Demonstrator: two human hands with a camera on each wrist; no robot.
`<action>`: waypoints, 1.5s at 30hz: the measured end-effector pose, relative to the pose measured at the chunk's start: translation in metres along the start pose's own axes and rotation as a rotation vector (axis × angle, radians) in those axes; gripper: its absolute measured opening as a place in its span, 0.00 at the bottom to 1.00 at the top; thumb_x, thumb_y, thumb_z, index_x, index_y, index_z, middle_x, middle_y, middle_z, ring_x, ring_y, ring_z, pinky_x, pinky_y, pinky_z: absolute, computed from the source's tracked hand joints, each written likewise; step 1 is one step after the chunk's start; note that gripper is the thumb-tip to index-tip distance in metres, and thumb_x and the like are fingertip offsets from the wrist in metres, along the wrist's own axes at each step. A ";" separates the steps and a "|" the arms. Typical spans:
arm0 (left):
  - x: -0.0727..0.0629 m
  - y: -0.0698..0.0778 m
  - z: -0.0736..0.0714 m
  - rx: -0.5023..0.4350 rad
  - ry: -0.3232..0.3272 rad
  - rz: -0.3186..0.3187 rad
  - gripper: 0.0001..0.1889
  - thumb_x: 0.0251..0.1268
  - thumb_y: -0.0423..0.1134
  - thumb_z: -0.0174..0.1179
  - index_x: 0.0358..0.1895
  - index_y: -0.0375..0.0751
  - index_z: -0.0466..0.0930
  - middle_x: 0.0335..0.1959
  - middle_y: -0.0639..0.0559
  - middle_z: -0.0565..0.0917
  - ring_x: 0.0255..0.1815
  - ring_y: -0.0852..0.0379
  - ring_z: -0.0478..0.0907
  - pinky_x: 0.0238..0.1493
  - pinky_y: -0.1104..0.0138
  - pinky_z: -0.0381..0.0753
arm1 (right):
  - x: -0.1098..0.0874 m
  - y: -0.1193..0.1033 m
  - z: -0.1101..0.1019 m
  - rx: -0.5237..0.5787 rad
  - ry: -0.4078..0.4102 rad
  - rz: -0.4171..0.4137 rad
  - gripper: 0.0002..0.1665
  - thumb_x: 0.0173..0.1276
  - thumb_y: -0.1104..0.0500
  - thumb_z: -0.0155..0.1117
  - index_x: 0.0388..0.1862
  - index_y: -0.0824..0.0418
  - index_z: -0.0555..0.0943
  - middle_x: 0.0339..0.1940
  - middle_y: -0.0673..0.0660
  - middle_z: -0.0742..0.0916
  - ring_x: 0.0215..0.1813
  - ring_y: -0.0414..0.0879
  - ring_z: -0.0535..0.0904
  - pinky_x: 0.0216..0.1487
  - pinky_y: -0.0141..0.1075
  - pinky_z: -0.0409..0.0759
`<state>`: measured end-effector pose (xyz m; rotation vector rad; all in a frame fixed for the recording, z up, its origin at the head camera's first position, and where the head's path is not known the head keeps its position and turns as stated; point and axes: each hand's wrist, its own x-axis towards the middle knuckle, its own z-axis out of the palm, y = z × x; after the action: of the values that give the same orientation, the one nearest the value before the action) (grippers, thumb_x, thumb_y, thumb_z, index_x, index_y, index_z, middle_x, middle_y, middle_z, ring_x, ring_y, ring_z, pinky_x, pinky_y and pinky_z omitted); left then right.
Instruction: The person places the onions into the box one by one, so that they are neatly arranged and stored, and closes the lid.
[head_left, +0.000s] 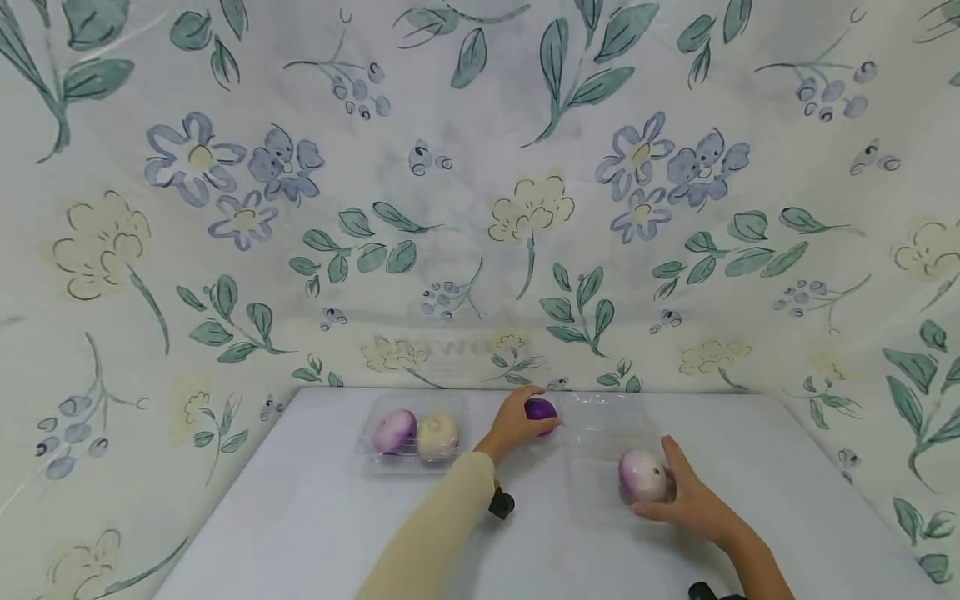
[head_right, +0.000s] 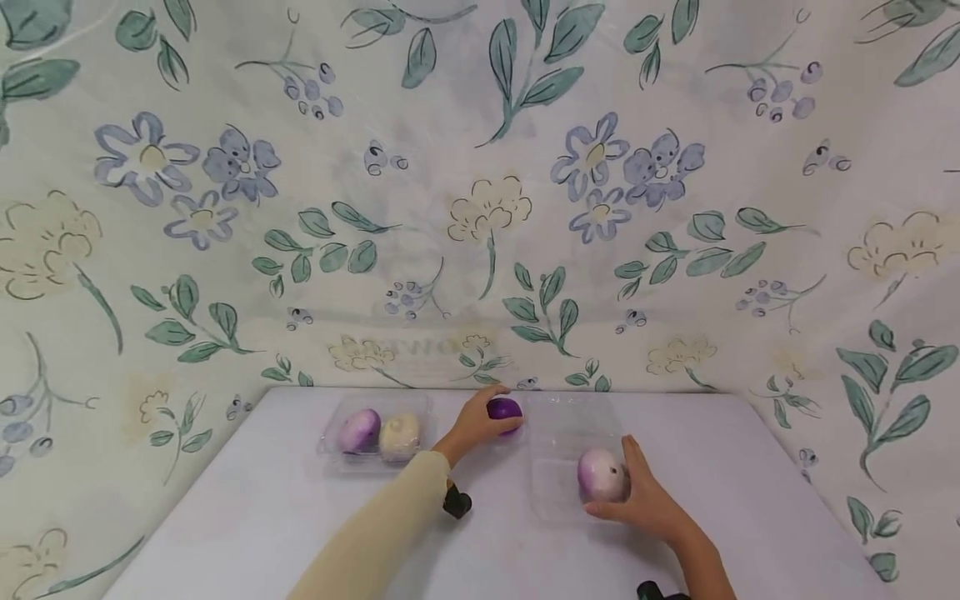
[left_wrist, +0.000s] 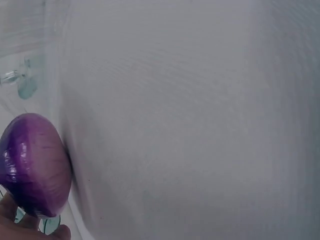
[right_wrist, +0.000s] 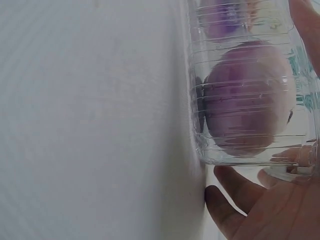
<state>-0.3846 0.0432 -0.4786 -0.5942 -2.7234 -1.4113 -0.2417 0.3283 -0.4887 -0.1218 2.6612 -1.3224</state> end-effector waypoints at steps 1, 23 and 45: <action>-0.002 -0.001 0.004 -0.002 -0.017 -0.004 0.33 0.57 0.47 0.71 0.64 0.39 0.73 0.69 0.39 0.72 0.70 0.39 0.68 0.68 0.47 0.72 | -0.003 0.003 0.001 0.006 -0.005 0.009 0.76 0.57 0.44 0.75 0.79 0.66 0.27 0.80 0.72 0.36 0.78 0.75 0.45 0.73 0.68 0.45; 0.000 -0.003 0.011 0.018 -0.075 0.023 0.25 0.57 0.34 0.66 0.60 0.39 0.78 0.65 0.41 0.76 0.66 0.41 0.72 0.65 0.48 0.74 | -0.008 0.003 0.000 -0.034 0.003 0.004 0.75 0.57 0.44 0.75 0.79 0.67 0.29 0.80 0.74 0.37 0.77 0.75 0.47 0.73 0.67 0.47; 0.001 -0.001 0.012 0.046 -0.080 0.021 0.24 0.50 0.32 0.71 0.54 0.38 0.81 0.60 0.36 0.76 0.60 0.40 0.73 0.61 0.49 0.77 | -0.003 0.001 -0.001 -0.025 0.024 -0.028 0.76 0.58 0.44 0.74 0.79 0.67 0.28 0.80 0.73 0.38 0.78 0.74 0.43 0.73 0.68 0.43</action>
<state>-0.3838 0.0523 -0.4869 -0.6893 -2.7932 -1.3445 -0.2385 0.3303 -0.4881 -0.1474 2.7059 -1.3069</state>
